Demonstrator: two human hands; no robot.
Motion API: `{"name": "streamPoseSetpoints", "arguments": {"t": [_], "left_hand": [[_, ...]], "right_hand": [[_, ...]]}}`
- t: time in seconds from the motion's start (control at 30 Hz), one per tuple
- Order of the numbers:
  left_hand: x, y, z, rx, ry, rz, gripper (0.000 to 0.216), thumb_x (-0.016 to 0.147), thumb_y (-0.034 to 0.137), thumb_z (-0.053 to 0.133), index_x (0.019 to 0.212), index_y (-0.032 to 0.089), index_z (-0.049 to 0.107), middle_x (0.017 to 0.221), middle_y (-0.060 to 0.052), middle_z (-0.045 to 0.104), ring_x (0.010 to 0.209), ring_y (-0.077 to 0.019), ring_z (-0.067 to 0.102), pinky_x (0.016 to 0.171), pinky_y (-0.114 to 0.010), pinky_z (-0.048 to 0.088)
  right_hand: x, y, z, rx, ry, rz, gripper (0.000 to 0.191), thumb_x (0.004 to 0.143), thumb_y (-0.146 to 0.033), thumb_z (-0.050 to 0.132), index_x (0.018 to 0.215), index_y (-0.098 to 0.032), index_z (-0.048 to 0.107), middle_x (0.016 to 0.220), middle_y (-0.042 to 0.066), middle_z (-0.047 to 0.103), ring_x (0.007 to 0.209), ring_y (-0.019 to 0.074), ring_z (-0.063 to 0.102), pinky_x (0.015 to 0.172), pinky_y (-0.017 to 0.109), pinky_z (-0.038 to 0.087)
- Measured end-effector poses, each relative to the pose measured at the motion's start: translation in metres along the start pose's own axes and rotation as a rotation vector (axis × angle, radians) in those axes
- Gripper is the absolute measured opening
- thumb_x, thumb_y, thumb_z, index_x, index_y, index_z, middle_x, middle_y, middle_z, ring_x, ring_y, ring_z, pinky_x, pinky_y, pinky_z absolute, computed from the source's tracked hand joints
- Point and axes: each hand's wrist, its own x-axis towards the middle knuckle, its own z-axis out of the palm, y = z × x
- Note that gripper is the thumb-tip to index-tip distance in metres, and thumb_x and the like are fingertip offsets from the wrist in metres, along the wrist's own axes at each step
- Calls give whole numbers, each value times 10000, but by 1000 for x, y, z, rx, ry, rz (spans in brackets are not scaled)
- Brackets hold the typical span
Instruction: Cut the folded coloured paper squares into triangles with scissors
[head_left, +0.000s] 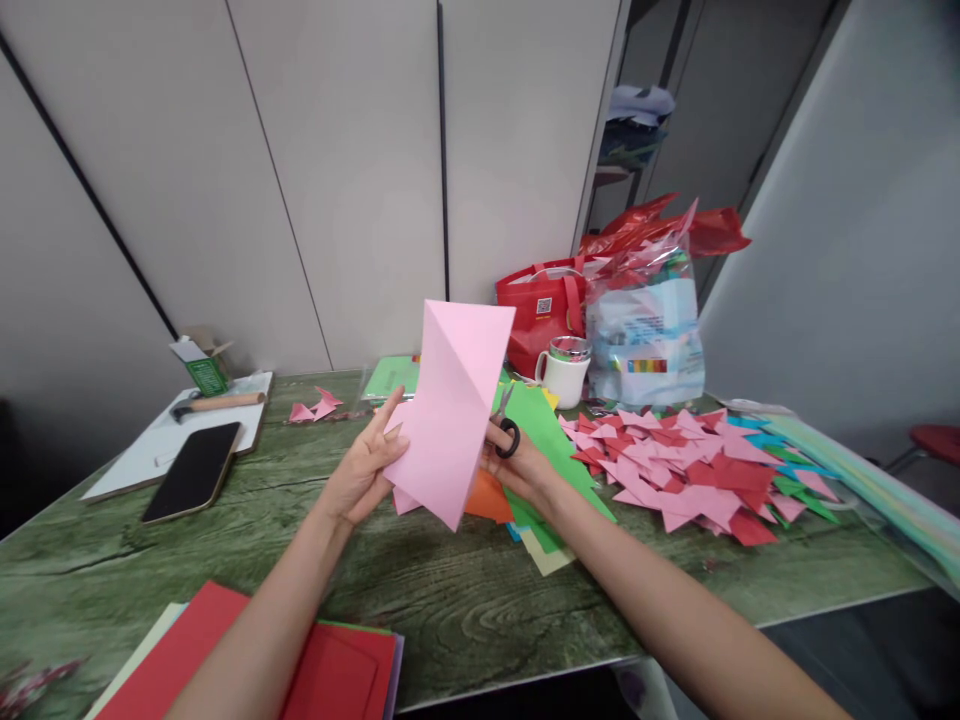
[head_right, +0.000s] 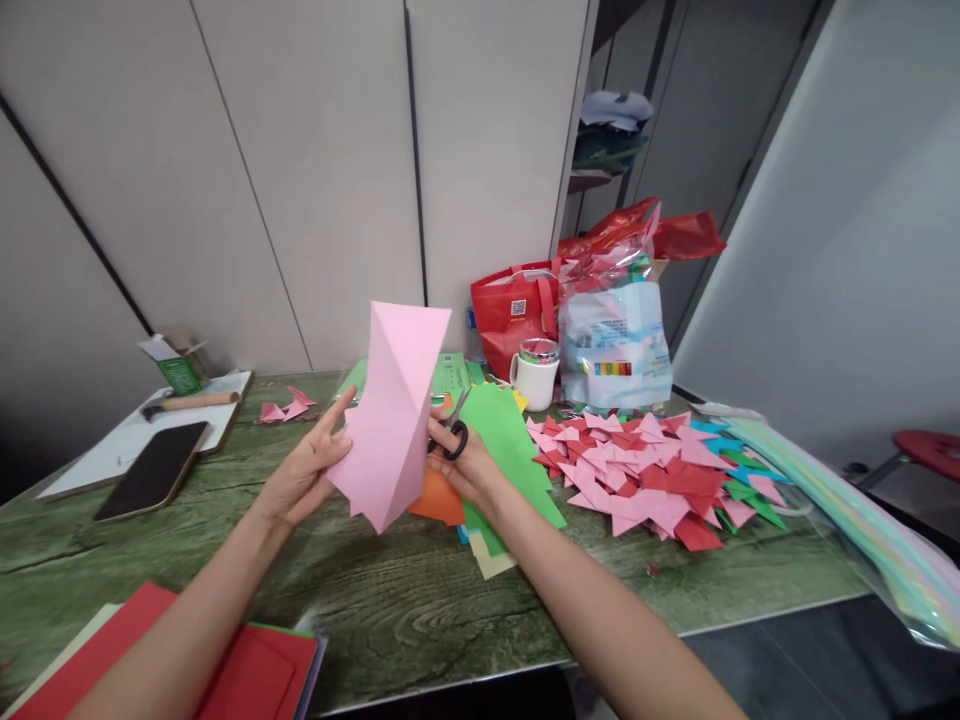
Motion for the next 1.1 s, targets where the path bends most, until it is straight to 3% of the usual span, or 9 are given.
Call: {"name": "streamPoseSetpoints", "arguments": {"t": [0.1,0.27,0.47,0.57,0.7,0.97,1.1], "left_hand": [[0,3,-2,24,-30,-17,631,701,110,604,1270,229,360,1113,-80,590,887,-160,593,712,-208,472],[1,4,-11,91,-18,-74,372,675,179,647,1039,133,582,890,-76,671,705,-130,609,624,-189,475],[1,5,-21,211,83,-117,220,634,253,689,764,79,653,690,-79,678,581,-114,587,547,-181,469],[0,9,-21,220,105,-120,245,643,258,681,821,94,647,749,-96,683,620,-146,609,582,-227,493],[1,11,-17,205,149,-20,367,640,235,683,986,148,599,931,-103,664,776,-201,622,703,-309,500],[9,9,-28,327,356,11,300,582,331,710,754,95,640,684,-87,686,555,-167,613,518,-250,490],[8,9,-30,314,292,15,290,611,345,687,766,104,641,697,-82,688,548,-146,605,513,-231,478]], "right_hand": [[2,-4,0,-91,163,-118,391,522,-259,739,863,-178,566,685,-32,601,563,92,544,518,208,436],[2,-9,0,-360,362,-354,389,504,-283,738,827,-165,554,536,-68,498,425,55,427,387,173,312],[0,-11,-3,-516,453,-467,385,529,-321,715,833,-165,537,604,-30,561,460,69,461,425,190,344],[1,-10,-4,-557,453,-490,396,528,-329,715,843,-170,534,624,-30,561,459,66,460,415,183,343],[2,-12,-5,-564,402,-496,365,546,-316,712,830,-176,529,599,-39,552,448,63,443,398,174,327],[2,-24,-10,-579,488,-583,360,531,-294,725,802,-170,524,609,-18,567,512,93,499,434,186,365],[4,-24,-9,-486,518,-586,374,524,-293,728,807,-164,519,618,-23,555,482,72,470,422,179,352]]}}
